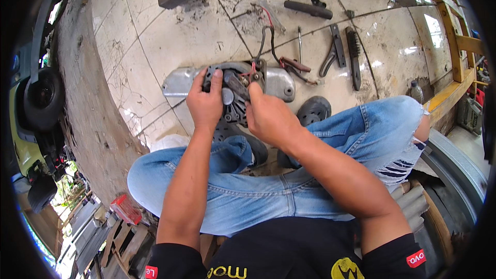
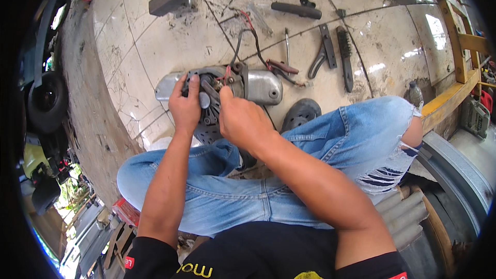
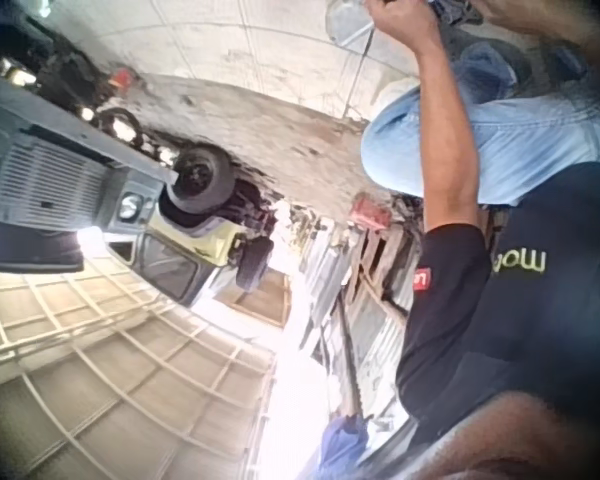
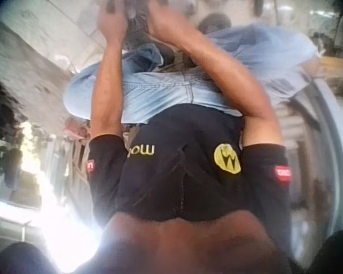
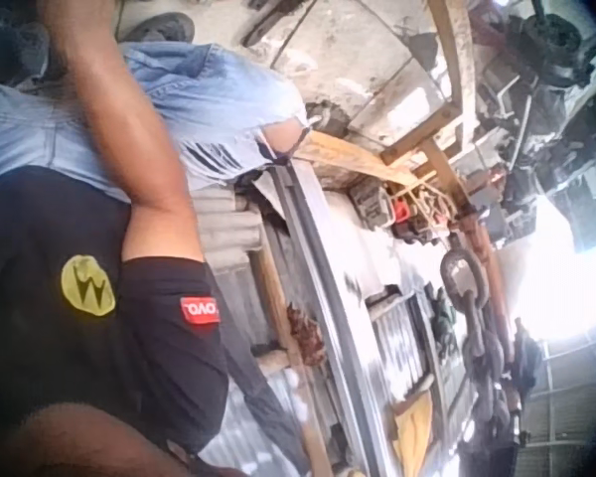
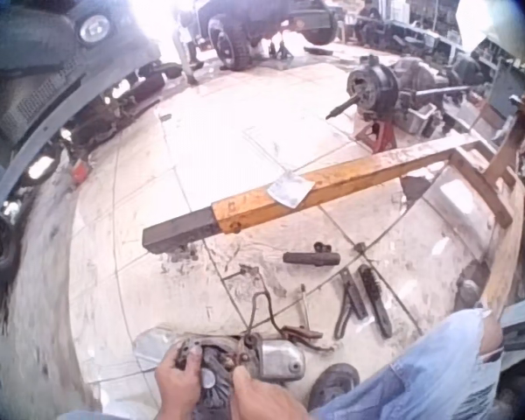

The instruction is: The person sits on the floor and works on a small electric motor, using a hammer to tap components and a screwdriver to adjust internal parts. The person handles the motor casing and internal wiring throughout the process.

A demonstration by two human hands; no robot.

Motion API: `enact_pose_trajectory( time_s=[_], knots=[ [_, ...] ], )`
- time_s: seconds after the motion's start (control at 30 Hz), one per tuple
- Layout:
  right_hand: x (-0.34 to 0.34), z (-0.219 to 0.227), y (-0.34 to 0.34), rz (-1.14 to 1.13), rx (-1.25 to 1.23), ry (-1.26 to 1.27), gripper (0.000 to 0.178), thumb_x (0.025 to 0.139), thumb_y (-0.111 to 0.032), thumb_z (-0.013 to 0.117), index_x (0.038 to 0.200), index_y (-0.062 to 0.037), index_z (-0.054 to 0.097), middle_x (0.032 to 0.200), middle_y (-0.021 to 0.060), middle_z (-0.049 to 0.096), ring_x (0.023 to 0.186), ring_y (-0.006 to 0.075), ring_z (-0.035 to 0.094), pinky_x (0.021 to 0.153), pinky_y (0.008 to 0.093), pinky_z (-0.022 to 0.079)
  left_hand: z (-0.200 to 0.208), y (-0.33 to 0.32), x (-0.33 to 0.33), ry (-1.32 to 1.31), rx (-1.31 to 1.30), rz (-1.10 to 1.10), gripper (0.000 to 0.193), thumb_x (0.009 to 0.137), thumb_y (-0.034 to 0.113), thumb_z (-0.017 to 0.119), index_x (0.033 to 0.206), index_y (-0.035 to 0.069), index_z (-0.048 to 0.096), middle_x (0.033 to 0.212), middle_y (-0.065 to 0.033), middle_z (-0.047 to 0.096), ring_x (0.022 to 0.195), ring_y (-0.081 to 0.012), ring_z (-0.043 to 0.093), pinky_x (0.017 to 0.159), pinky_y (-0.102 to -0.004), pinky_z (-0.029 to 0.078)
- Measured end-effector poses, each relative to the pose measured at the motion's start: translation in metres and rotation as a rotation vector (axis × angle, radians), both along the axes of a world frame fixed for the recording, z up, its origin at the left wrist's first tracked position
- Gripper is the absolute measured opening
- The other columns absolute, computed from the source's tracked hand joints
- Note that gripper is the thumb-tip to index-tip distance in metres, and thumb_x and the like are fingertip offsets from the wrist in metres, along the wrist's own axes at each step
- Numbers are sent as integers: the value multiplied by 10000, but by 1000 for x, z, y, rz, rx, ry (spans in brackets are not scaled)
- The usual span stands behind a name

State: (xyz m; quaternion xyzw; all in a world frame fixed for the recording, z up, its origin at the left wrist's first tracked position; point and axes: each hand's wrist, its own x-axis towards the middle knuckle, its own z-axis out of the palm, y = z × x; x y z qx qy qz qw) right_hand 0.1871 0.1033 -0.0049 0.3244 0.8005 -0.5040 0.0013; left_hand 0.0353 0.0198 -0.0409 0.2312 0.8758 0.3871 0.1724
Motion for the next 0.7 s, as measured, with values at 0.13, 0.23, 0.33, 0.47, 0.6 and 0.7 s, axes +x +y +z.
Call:
enact_pose_trajectory(
  time_s=[0.13,0.23,0.33,0.47,0.6,0.7],
  knots=[
    [-1,5,-2,16,-20,-37,149,887,-60,491,967,34,408,765,302,637,741,488,638,670,568,503,-4,-2,-1,64,15,-7,539,907,409,712,1177,-54,651,1112,-211,699,1027,-277,662,923,-337,485],
    [2,6,-9,-21,-45,-25,156,890,-63,493,965,36,399,768,304,634,748,493,633,678,574,495,-6,-4,0,53,-7,0,542,907,405,711,1183,-57,646,1120,-215,696,1044,-277,657,938,-340,478],
    [3,0,-10,-43,-43,11,160,899,-72,491,964,37,392,769,307,632,754,497,627,684,579,487,-1,1,0,-65,4,32,551,907,412,707,1193,-55,644,1129,-219,693,1059,-280,656,944,-341,478],
    [0,2,-9,-43,-62,-6,165,908,-80,494,961,34,387,767,307,631,739,502,625,680,582,487,-10,-2,0,76,31,17,541,911,412,701,1187,-50,647,1078,-200,706,982,-256,667,893,-335,499],
    [2,1,-25,-22,-73,32,171,919,-89,490,970,34,383,761,306,631,720,505,623,666,588,486,-6,-3,3,-16,2,33,538,912,411,700,1181,-52,648,1052,-192,709,956,-248,666,879,-332,503],
    [1,-3,-27,-81,-84,99,189,923,-93,507,1011,23,387,753,306,629,704,506,620,658,593,485,-8,-2,1,10,30,53,536,912,409,701,1176,-54,648,1041,-187,708,934,-238,659,866,-329,502]
  ],
)
